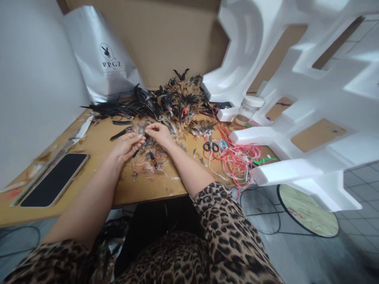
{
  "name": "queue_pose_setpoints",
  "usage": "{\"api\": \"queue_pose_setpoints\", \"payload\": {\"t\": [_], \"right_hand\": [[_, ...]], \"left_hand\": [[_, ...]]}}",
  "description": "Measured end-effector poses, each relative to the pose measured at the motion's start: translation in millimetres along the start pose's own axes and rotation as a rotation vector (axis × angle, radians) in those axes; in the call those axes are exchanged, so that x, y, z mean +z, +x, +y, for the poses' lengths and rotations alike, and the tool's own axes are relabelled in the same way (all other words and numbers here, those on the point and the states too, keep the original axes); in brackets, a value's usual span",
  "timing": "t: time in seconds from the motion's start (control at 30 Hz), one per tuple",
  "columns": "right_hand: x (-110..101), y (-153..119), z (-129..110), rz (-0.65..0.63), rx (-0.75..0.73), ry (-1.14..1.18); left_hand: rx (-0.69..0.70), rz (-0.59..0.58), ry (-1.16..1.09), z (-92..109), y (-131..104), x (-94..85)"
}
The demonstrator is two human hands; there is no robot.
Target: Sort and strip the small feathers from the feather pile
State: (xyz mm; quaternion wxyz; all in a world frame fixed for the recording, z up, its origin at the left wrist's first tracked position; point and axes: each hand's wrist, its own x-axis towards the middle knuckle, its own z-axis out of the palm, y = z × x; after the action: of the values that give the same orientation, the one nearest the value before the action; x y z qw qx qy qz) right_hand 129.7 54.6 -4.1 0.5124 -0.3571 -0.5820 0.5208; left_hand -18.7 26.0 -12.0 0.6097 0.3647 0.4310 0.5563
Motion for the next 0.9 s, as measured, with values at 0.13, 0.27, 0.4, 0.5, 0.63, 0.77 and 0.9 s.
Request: {"api": "queue_pose_setpoints", "payload": {"t": [0.13, 0.27, 0.4, 0.5, 0.63, 0.77, 0.9], "right_hand": [[1.2, -0.2, -2.9, 0.069, -0.119, -0.018], [1.6, -0.8, -6.0, 0.089, -0.139, -0.072], [1.5, -0.9, -6.3, 0.076, -0.114, -0.056], [2.3, -1.4, -6.1, 0.079, -0.055, 0.024], [3.8, -1.2, -4.0, 0.066, 0.027, 0.153], [5.0, 0.9, 2.7, 0.04, 0.13, 0.259], [8.1, -0.1, 6.9, 0.04, 0.208, 0.215]], "left_hand": [[0.063, 0.033, 0.105, -2.1, -1.5, 4.2], [0.084, 0.044, 0.148, -2.8, -2.5, 7.1], [0.03, 0.049, -0.011, 0.5, -0.5, 4.4], [-0.02, 0.041, -0.143, 3.5, 1.3, 1.8], [-0.039, 0.042, -0.189, 4.1, 2.0, 0.6], [0.054, 0.077, -0.13, 1.4, 2.8, 0.4], [0.177, 0.13, 0.009, -2.1, 4.2, 2.4]]}}
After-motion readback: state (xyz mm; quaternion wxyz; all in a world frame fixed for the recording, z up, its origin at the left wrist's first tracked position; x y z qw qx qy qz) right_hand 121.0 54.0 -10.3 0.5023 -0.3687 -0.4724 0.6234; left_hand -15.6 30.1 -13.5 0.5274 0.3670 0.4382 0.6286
